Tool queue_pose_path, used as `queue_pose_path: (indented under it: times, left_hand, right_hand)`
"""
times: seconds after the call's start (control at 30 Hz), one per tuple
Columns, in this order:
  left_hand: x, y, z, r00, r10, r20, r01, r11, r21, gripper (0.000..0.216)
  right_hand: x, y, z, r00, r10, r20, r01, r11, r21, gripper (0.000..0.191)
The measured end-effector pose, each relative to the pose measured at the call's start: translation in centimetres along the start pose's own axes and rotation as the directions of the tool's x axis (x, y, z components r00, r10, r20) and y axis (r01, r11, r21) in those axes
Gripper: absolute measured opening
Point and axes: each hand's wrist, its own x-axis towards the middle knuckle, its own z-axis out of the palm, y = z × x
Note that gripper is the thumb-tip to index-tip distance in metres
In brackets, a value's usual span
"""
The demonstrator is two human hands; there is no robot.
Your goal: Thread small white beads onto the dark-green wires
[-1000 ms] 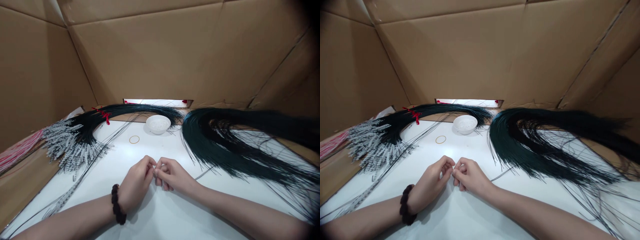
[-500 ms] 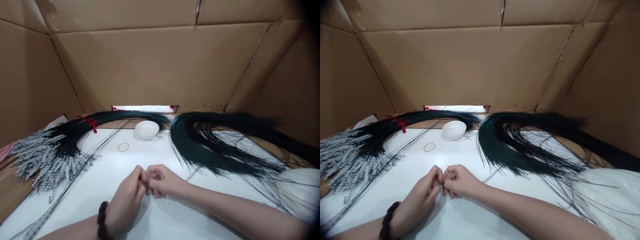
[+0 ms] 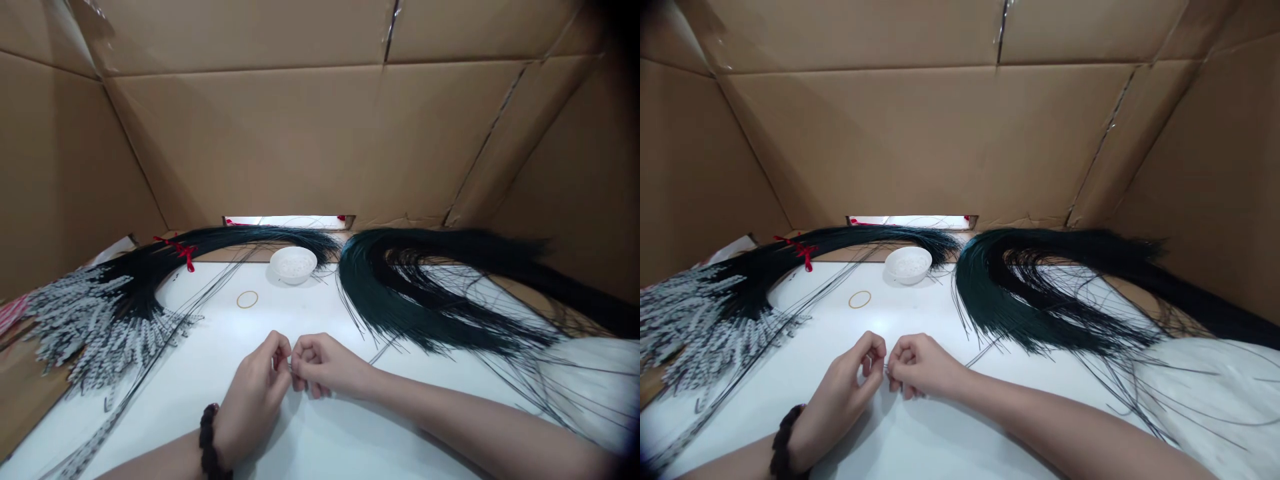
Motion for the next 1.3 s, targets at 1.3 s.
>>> queue_pose_path:
  times: [1.3]
  left_hand:
    - [5.1,-1.1,-0.6,0.998,0.068,0.018,-0.07,0.964,0.257,0.016]
  right_hand:
    - [0.1,0.8,0.4,0.992,-0.051,-0.115,0.063,0.992,0.107,0.01]
